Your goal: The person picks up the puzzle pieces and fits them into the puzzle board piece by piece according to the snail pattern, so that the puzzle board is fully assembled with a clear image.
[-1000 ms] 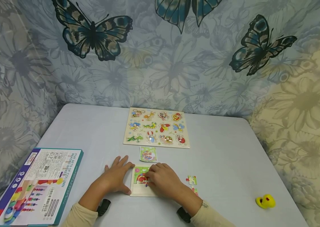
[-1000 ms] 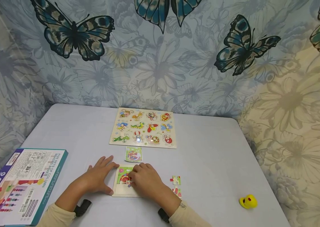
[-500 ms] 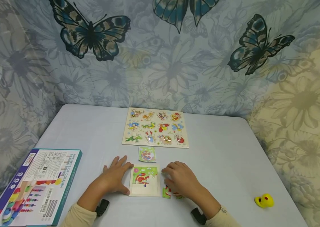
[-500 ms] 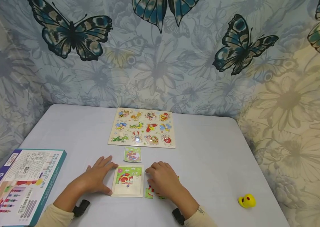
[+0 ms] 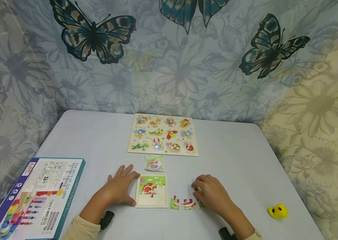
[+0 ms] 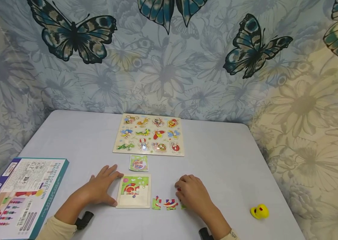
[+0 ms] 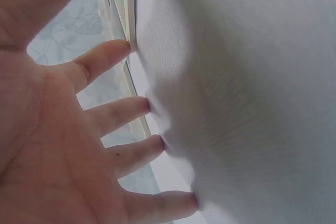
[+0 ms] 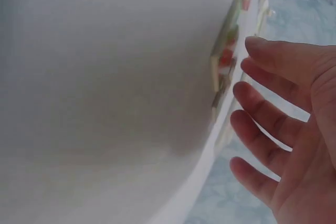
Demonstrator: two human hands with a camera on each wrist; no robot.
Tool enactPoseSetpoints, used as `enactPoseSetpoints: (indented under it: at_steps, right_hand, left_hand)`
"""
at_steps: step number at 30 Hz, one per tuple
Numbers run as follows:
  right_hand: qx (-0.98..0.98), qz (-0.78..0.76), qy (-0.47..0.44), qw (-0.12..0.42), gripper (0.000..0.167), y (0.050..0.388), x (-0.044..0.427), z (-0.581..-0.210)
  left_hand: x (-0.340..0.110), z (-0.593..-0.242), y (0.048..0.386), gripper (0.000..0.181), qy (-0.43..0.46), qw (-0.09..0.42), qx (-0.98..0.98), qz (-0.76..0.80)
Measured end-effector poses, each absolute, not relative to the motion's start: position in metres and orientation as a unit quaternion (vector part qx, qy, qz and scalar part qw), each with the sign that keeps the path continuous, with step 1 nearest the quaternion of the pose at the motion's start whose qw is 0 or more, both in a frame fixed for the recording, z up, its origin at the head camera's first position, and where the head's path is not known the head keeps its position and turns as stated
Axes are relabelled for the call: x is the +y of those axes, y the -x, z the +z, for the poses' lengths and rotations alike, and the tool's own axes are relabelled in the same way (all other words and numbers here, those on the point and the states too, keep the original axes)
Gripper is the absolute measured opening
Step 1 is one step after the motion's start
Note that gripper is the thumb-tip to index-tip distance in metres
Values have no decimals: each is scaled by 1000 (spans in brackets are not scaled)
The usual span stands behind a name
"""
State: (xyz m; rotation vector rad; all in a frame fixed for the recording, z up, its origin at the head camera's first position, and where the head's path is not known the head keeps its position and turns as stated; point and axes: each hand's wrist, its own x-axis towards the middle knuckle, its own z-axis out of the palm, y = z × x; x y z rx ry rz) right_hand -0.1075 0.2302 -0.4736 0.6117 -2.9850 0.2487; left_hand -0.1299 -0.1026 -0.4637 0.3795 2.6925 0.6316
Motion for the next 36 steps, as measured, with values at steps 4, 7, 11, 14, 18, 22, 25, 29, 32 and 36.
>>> enactPoseSetpoints:
  at_steps: [4,7,11,14,18,22,25,29,32,36]
  right_hand:
    - [-975,88,-199,41,17,106,235,-474]
    - [-974,96,-203,34,15,106,237,-473]
    - [-972,98,-213,17,19,105,239,-469]
    - [-974,95,-206,3,24,105,240,-466]
    - [-979,92,-182,-14,28,105,241,-466]
    - [-982,89,-167,-20,28,107,241,-469]
    - [-981,85,-177,-15,29,107,242,-468]
    - [-978,77,-194,-9,28,108,242,-466]
    - [-978,72,-193,-13,28,109,243,-466]
    - [-979,70,-190,-21,28,111,243,-466]
  left_hand:
    - [-103,-464,130,88,-135,173,950,221]
    - [-103,-464,130,87,-136,172,950,221]
    - [-103,-464,130,87,-136,171,950,221]
    - [-103,-464,130,87,-136,172,950,223]
    - [-103,-464,130,88,-136,172,950,224]
    - [-103,-465,131,89,-135,171,950,223]
    - [-103,-465,131,89,-134,172,950,223]
    - [-103,-465,131,89,-133,173,950,225]
    - [-103,-465,131,89,-133,174,949,227]
    - [-103,-464,131,89,-132,176,949,226]
